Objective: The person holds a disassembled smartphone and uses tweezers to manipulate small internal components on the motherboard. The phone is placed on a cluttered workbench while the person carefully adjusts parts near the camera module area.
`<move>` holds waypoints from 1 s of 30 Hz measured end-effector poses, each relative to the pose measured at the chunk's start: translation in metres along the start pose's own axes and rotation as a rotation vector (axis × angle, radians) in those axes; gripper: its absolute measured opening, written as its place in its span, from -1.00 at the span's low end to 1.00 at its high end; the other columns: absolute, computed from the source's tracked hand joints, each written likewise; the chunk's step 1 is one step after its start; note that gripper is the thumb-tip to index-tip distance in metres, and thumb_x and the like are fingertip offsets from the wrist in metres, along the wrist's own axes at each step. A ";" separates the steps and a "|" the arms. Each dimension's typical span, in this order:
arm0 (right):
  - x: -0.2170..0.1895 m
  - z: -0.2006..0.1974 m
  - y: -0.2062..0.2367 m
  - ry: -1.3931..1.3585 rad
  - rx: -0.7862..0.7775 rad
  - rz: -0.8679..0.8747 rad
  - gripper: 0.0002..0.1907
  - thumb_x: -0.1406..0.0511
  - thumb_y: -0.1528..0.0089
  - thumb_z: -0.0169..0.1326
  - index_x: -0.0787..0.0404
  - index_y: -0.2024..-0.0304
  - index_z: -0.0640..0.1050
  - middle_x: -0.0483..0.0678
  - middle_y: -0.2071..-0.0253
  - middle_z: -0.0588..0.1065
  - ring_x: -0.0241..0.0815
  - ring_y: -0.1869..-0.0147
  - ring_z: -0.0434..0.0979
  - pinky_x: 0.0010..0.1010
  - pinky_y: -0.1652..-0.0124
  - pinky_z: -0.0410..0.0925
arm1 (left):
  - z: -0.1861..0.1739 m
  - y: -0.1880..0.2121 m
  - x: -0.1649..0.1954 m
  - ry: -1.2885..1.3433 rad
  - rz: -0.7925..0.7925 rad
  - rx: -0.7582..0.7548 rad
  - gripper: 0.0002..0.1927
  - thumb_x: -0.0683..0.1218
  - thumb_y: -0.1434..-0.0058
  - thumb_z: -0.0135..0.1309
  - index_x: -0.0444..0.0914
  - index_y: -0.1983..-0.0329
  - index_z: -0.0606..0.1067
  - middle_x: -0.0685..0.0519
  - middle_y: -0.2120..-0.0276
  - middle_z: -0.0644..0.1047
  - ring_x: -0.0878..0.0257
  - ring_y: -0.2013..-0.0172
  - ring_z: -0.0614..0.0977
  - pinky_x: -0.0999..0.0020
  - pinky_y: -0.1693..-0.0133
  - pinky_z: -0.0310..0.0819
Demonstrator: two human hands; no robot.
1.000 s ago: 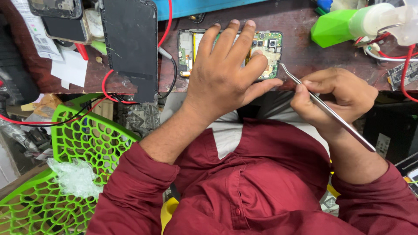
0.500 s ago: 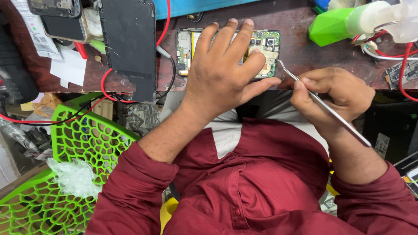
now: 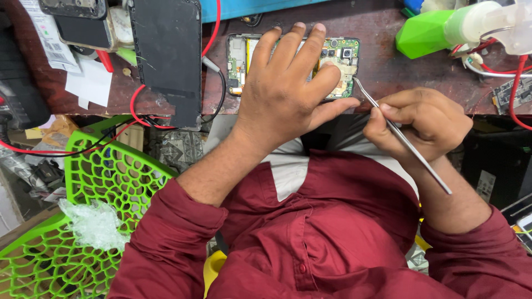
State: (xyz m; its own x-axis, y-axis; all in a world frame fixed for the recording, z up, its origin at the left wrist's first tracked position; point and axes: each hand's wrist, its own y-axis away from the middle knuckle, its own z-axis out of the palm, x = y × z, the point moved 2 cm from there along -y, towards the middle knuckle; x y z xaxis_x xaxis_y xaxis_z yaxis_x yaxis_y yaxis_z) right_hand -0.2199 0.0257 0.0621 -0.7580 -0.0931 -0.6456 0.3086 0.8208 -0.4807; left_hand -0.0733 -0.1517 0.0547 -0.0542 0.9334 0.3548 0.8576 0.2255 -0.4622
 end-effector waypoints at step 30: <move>0.005 0.004 0.005 0.019 0.035 -0.071 -0.70 0.53 -0.18 0.35 0.34 0.42 0.43 0.15 0.36 0.57 0.01 0.31 0.64 -0.35 0.33 0.47 | 0.001 0.000 0.000 -0.001 -0.012 -0.006 -0.49 0.28 -0.22 0.33 -0.21 0.16 0.49 -0.24 -0.19 0.46 -0.17 -0.19 0.47 -0.12 -0.22 0.29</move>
State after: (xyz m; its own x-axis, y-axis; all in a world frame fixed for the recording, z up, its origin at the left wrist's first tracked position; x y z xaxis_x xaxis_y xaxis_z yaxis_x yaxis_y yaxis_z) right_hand -0.2200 0.0270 0.0549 -0.7893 -0.1390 -0.5980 0.2738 0.7922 -0.5454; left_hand -0.0734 -0.1514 0.0543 -0.0649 0.9308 0.3597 0.8602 0.2349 -0.4527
